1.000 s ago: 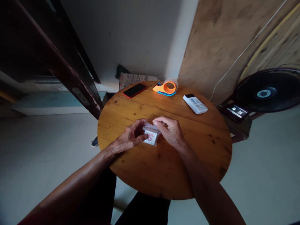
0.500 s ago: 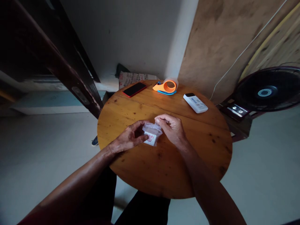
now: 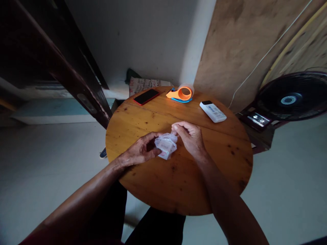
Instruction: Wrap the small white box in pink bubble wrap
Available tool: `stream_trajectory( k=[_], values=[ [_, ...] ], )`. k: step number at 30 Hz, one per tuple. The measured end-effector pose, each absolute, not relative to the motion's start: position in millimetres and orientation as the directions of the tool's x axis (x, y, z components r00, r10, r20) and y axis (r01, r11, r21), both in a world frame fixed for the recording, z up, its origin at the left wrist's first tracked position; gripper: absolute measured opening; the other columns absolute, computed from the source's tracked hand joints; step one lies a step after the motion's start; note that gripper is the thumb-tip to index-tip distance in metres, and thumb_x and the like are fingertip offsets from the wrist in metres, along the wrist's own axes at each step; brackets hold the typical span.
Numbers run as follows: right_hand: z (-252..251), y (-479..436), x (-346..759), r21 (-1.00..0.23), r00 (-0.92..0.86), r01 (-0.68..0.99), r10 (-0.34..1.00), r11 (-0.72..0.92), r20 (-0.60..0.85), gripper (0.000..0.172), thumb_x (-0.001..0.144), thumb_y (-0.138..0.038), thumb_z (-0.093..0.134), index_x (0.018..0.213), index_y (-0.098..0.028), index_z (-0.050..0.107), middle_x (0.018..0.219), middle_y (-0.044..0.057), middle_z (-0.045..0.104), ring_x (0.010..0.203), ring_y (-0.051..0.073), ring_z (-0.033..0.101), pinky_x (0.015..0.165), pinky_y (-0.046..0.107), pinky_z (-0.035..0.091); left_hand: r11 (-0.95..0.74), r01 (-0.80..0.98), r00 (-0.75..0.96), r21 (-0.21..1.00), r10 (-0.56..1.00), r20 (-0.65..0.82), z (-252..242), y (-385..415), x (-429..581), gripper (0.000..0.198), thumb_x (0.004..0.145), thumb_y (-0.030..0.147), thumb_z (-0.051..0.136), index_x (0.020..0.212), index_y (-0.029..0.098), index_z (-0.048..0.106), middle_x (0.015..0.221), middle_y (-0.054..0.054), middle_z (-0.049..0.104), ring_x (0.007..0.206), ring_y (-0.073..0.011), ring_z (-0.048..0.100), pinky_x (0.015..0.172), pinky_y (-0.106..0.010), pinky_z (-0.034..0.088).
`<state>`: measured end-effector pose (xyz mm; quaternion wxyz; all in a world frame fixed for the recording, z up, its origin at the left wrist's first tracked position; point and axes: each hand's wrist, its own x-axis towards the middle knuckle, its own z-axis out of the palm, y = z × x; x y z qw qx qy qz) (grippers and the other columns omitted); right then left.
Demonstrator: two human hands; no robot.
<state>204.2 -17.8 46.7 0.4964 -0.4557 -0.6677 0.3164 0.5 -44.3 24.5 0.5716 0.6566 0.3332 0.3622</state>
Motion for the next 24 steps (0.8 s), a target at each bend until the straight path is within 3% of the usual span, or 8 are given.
stream_trajectory(
  k=[7,15,21,24],
  values=[
    [52.1,-20.0,203.5,-0.874,-0.082,0.256,0.910,0.413,0.406,0.015,0.088,-0.028,0.059,0.083,-0.018,0.070,0.067,0.000,0.068,0.057,0.012,0.062,0.058,0.027,0.053,-0.184,0.050,0.535,0.982,0.835,0.129,12.8,-43.0,1.9,0.061,0.074,0.017,0.071,0.132,0.019,0.049,0.127,-0.011,0.061,0.112,-0.0229,0.060,0.102,-0.042,0.045],
    [48.6,-18.3,204.6,-0.880,-0.033,0.216,0.904,0.424,0.427,0.015,0.088,-0.027,0.058,0.084,-0.019,0.070,0.070,0.000,0.068,0.061,0.012,0.062,0.060,0.028,0.052,-0.235,0.061,0.528,0.970,0.832,0.169,15.0,-43.2,3.3,0.065,0.075,0.018,0.071,0.136,0.020,0.047,0.131,-0.011,0.058,0.117,-0.0239,0.057,0.104,-0.043,0.044],
    [51.9,-18.6,207.9,-0.902,-0.181,0.258,0.934,0.346,0.307,0.015,0.088,-0.029,0.059,0.085,-0.017,0.068,0.065,-0.001,0.065,0.057,0.011,0.059,0.057,0.026,0.048,-0.210,0.062,0.539,0.976,0.830,0.144,14.4,-42.7,2.0,0.060,0.075,0.014,0.068,0.131,0.020,0.049,0.123,-0.009,0.062,0.107,-0.0208,0.061,0.097,-0.039,0.047],
    [51.4,-18.5,208.4,-0.905,-0.298,0.291,0.928,0.312,0.224,0.015,0.084,-0.029,0.062,0.092,-0.018,0.068,0.072,0.000,0.067,0.060,0.011,0.059,0.057,0.025,0.047,-0.211,0.097,0.532,0.973,0.837,0.128,11.7,-41.9,0.0,0.060,0.075,0.014,0.068,0.131,0.019,0.048,0.118,-0.009,0.063,0.102,-0.0196,0.062,0.091,-0.037,0.050]
  ],
)
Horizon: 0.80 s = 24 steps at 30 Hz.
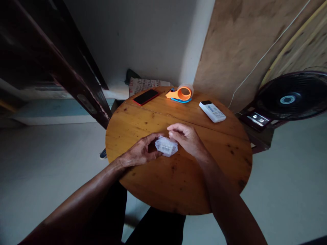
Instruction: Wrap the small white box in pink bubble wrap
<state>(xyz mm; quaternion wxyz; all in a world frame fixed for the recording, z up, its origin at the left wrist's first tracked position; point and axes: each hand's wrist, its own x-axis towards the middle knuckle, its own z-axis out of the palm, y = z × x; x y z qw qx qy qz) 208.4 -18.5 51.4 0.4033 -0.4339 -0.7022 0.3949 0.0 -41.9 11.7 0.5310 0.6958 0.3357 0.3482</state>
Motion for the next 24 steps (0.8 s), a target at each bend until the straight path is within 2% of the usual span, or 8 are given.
stream_trajectory(
  k=[4,10,16,24],
  values=[
    [49.0,-17.2,209.1,-0.862,-0.389,0.384,0.905,0.331,0.174,0.017,0.084,-0.030,0.061,0.092,-0.018,0.069,0.086,0.003,0.071,0.072,0.013,0.063,0.064,0.026,0.048,-0.238,0.125,0.540,0.963,0.831,0.135,12.8,-41.7,-0.8,0.058,0.075,0.014,0.068,0.130,0.019,0.050,0.116,-0.008,0.063,0.100,-0.0186,0.061,0.089,-0.035,0.050],
    [53.1,-18.2,209.8,-0.828,-0.357,0.437,0.912,0.352,0.200,0.019,0.084,-0.033,0.060,0.088,-0.018,0.070,0.083,0.003,0.071,0.073,0.016,0.064,0.066,0.027,0.049,-0.256,0.152,0.530,0.955,0.836,0.140,15.3,-42.1,-0.1,0.052,0.075,0.016,0.068,0.125,0.018,0.054,0.112,-0.007,0.064,0.098,-0.0179,0.061,0.087,-0.033,0.050],
    [63.0,-25.0,212.5,-0.877,-0.506,0.413,0.862,0.244,0.001,0.030,0.081,-0.039,0.065,0.104,-0.020,0.069,0.097,0.004,0.071,0.084,0.018,0.065,0.070,0.028,0.050,-0.231,0.148,0.537,0.962,0.835,0.118,12.2,-41.6,-1.3,0.051,0.076,0.017,0.067,0.125,0.017,0.053,0.111,-0.008,0.064,0.097,-0.0186,0.062,0.085,-0.033,0.051],
    [48.5,-19.7,214.3,-0.883,-0.461,0.416,0.887,0.219,0.003,0.028,0.085,-0.043,0.060,0.092,-0.018,0.071,0.085,0.003,0.070,0.073,0.016,0.062,0.064,0.027,0.047,-0.241,0.192,0.537,0.951,0.837,0.104,17.3,-42.7,-2.1,0.051,0.075,0.019,0.068,0.124,0.017,0.054,0.108,-0.007,0.065,0.095,-0.0186,0.062,0.084,-0.033,0.052]
  ],
)
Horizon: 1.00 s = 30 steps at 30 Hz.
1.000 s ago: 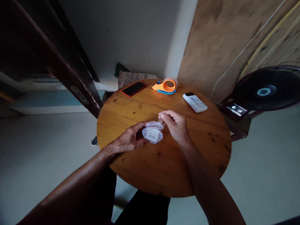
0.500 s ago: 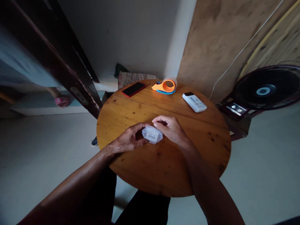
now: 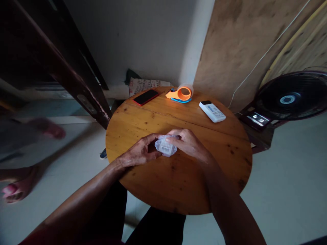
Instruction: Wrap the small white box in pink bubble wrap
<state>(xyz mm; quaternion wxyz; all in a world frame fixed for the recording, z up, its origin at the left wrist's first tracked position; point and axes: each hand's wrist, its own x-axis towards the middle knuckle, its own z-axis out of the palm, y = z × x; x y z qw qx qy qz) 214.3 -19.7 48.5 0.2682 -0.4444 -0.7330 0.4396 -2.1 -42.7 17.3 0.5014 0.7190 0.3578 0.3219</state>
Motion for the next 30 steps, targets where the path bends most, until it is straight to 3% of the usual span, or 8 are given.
stream_trajectory(
  k=[8,16,22,30],
  values=[
    [62.1,-24.8,210.4,-0.837,-0.445,0.478,0.895,0.266,0.031,0.037,0.092,-0.044,0.049,0.069,-0.018,0.060,0.069,0.000,0.059,0.063,0.013,0.052,0.058,0.026,0.039,-0.267,0.209,0.535,0.941,0.836,0.119,15.2,-42.1,-2.1,0.052,0.075,0.020,0.067,0.126,0.018,0.054,0.110,-0.008,0.064,0.096,-0.0195,0.062,0.086,-0.035,0.051],
    [48.4,-20.9,212.3,-0.892,-0.403,0.403,0.915,0.205,0.028,0.034,0.088,-0.047,0.055,0.073,-0.019,0.066,0.076,0.002,0.065,0.067,0.015,0.057,0.059,0.027,0.045,-0.361,0.306,0.503,0.881,0.847,0.173,25.4,-44.9,-4.2,0.051,0.076,0.022,0.067,0.126,0.021,0.054,0.120,-0.006,0.062,0.106,-0.0234,0.059,0.096,-0.038,0.046],
    [56.7,-19.9,214.8,-0.871,-0.424,0.422,0.904,0.251,0.056,0.024,0.088,-0.040,0.056,0.087,-0.020,0.070,0.085,0.002,0.069,0.077,0.017,0.061,0.068,0.028,0.047,-0.266,0.220,0.534,0.939,0.838,0.112,18.0,-43.2,-2.9,0.054,0.075,0.021,0.067,0.127,0.018,0.053,0.113,-0.009,0.065,0.099,-0.0224,0.062,0.088,-0.037,0.050],
    [52.4,-16.6,212.1,-0.846,-0.391,0.430,0.910,0.314,0.140,0.039,0.091,-0.046,0.051,0.063,-0.020,0.054,0.063,-0.002,0.050,0.060,0.012,0.045,0.057,0.027,0.036,-0.198,0.179,0.522,0.964,0.849,0.078,15.0,-42.9,-1.9,0.055,0.073,0.020,0.070,0.126,0.018,0.053,0.111,-0.009,0.066,0.102,-0.0245,0.061,0.089,-0.041,0.051]
  ],
)
